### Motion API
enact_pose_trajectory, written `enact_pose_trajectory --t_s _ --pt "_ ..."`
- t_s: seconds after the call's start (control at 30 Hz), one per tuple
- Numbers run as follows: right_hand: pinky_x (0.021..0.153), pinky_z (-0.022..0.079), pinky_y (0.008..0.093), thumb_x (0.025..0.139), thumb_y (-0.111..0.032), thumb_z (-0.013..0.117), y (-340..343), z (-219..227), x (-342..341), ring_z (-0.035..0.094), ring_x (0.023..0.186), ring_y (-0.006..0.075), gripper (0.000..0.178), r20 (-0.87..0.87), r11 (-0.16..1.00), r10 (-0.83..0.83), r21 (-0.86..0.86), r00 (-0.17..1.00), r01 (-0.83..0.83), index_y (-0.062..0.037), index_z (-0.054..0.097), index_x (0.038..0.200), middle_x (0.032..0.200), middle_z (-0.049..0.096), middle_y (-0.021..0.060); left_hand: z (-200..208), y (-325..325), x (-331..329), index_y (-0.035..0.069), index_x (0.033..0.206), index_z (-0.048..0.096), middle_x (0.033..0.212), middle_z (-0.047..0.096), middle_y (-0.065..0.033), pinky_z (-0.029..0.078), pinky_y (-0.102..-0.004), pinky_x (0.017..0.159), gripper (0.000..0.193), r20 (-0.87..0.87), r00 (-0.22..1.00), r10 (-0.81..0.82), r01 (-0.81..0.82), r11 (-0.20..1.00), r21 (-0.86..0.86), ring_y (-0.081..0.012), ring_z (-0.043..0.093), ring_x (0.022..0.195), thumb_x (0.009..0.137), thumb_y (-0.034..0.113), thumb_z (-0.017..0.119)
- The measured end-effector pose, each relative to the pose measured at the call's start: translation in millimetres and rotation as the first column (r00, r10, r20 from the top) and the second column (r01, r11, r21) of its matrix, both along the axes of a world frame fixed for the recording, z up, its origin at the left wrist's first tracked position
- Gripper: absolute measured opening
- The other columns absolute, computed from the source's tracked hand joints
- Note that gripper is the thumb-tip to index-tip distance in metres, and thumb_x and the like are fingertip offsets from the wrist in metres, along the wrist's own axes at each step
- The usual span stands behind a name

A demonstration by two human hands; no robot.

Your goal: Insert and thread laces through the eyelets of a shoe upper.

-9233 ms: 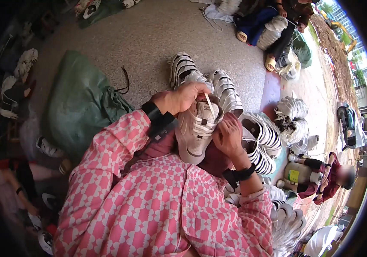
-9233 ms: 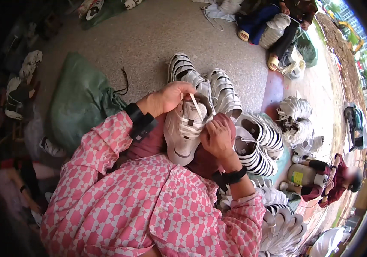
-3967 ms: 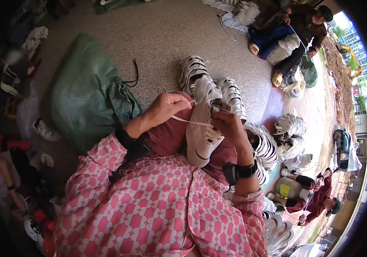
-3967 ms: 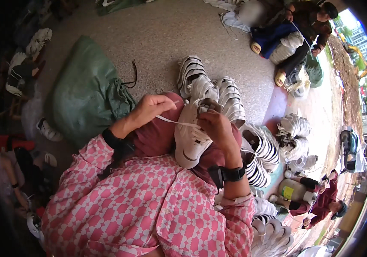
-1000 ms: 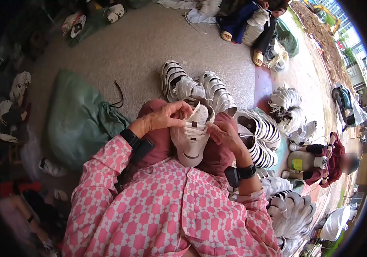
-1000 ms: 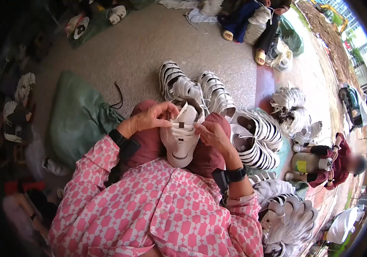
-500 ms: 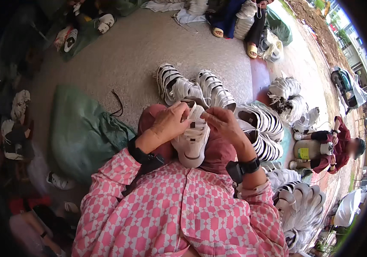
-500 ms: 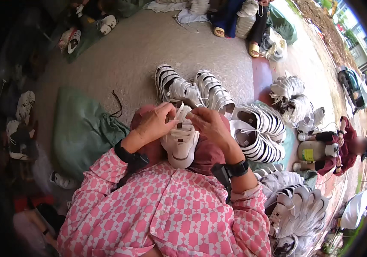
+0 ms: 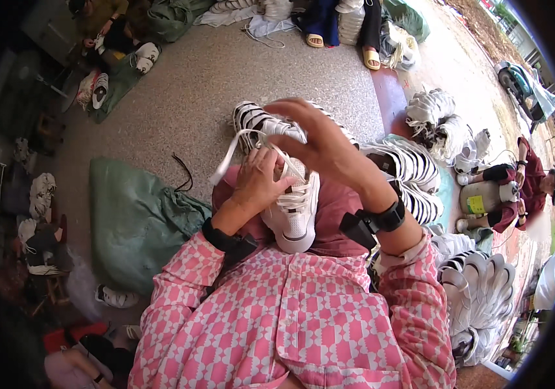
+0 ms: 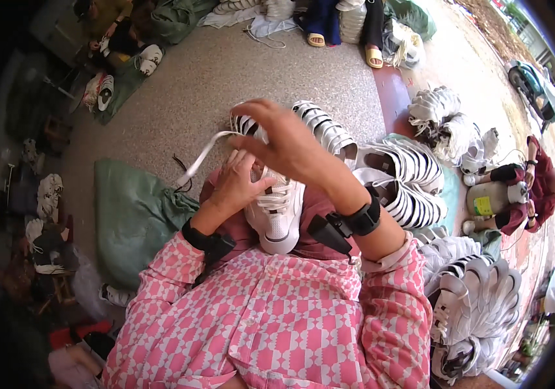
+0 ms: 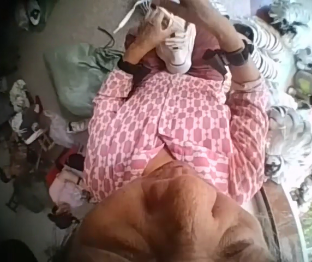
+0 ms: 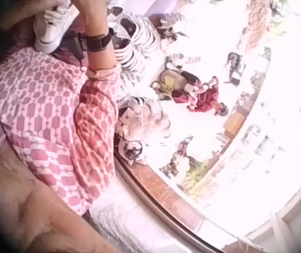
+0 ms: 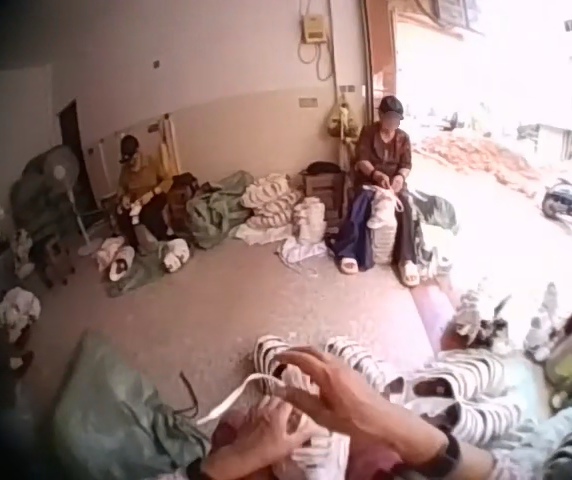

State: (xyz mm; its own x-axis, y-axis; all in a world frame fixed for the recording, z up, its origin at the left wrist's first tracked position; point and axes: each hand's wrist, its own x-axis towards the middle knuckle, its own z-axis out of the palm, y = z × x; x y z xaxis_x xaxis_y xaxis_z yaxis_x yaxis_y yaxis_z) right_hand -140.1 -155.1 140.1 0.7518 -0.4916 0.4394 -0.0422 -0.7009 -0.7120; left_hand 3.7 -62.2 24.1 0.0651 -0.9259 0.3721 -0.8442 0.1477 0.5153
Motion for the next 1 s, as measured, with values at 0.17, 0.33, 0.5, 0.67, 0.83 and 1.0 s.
enact_pose_trajectory --t_s 0.17,0.33,0.5,0.67,0.83,1.0 --pt "0.071 0.051 0.0298 0.093 -0.011 0.062 -4 -47 -51 0.064 0.083 0.0152 0.016 -0.194 0.932 -0.121 0.315 0.974 0.178 -0.0023 0.066 0.107 0.094 0.069 0.007 -10 1 12 0.004 0.093 0.058 0.093 0.059 -0.0076 0.048 -0.0343 0.072 0.033 -0.321 0.945 -0.065 0.086 0.995 0.052 -0.0237 0.058 0.083 0.072 0.017 0.079" --pt "0.069 0.048 0.0329 0.083 -0.007 0.069 21 -95 -66 0.061 0.077 0.0243 0.012 -0.237 0.997 -0.048 0.04 0.97 0.059 -0.005 0.068 0.095 0.084 0.064 0.0083 -1 15 19 0.005 0.092 0.058 0.101 0.058 -0.0085 0.049 -0.0342 0.075 0.028 -0.311 0.947 -0.08 0.105 0.993 0.062 -0.0258 0.059 0.089 0.074 0.014 0.078" --pt "0.069 0.05 0.0402 0.084 -0.008 0.065 21 -111 -58 0.064 0.079 0.0329 0.01 -0.214 1.0 -0.023 -0.011 0.977 0.021 -0.0057 0.066 0.094 0.086 0.066 0.0115 19 36 23 0.007 0.092 0.06 0.11 0.057 -0.0087 0.049 -0.0365 0.08 0.026 -0.121 0.983 -0.138 0.138 0.99 -0.007 -0.0294 0.06 0.096 0.073 0.013 0.077" --pt "0.068 0.049 0.042 0.086 -0.011 0.06 12 -117 -59 0.064 0.079 0.0336 0.008 -0.361 0.992 -0.01 -0.12 0.933 -0.036 -0.0051 0.06 0.091 0.085 0.065 0.0116 19 42 8 0.009 0.089 0.063 0.113 0.056 -0.007 0.049 -0.0393 0.083 0.02 0.157 0.983 -0.09 0.102 0.993 -0.064 -0.0273 0.06 0.099 0.073 0.014 0.075" --pt "0.071 0.048 0.0421 0.088 -0.01 0.057 24 -106 -60 0.063 0.081 0.0323 0.009 -0.448 0.988 0.044 -0.111 0.893 -0.105 -0.0042 0.055 0.095 0.087 0.06 0.0119 12 43 6 0.008 0.088 0.064 0.106 0.055 -0.0064 0.049 -0.0373 0.079 0.017 0.149 0.985 -0.091 0.101 0.993 -0.058 -0.0265 0.058 0.097 0.074 0.013 0.073" --pt "0.075 0.047 0.0406 0.087 -0.008 0.056 33 -96 -56 0.061 0.084 0.0299 0.009 -0.417 0.939 0.003 -0.31 0.909 -0.145 -0.005 0.053 0.095 0.093 0.054 0.011 7 43 5 0.007 0.087 0.061 0.098 0.052 -0.0074 0.048 -0.037 0.074 0.015 0.11 0.984 -0.14 0.147 0.987 -0.059 -0.0266 0.057 0.091 0.075 0.009 0.071"
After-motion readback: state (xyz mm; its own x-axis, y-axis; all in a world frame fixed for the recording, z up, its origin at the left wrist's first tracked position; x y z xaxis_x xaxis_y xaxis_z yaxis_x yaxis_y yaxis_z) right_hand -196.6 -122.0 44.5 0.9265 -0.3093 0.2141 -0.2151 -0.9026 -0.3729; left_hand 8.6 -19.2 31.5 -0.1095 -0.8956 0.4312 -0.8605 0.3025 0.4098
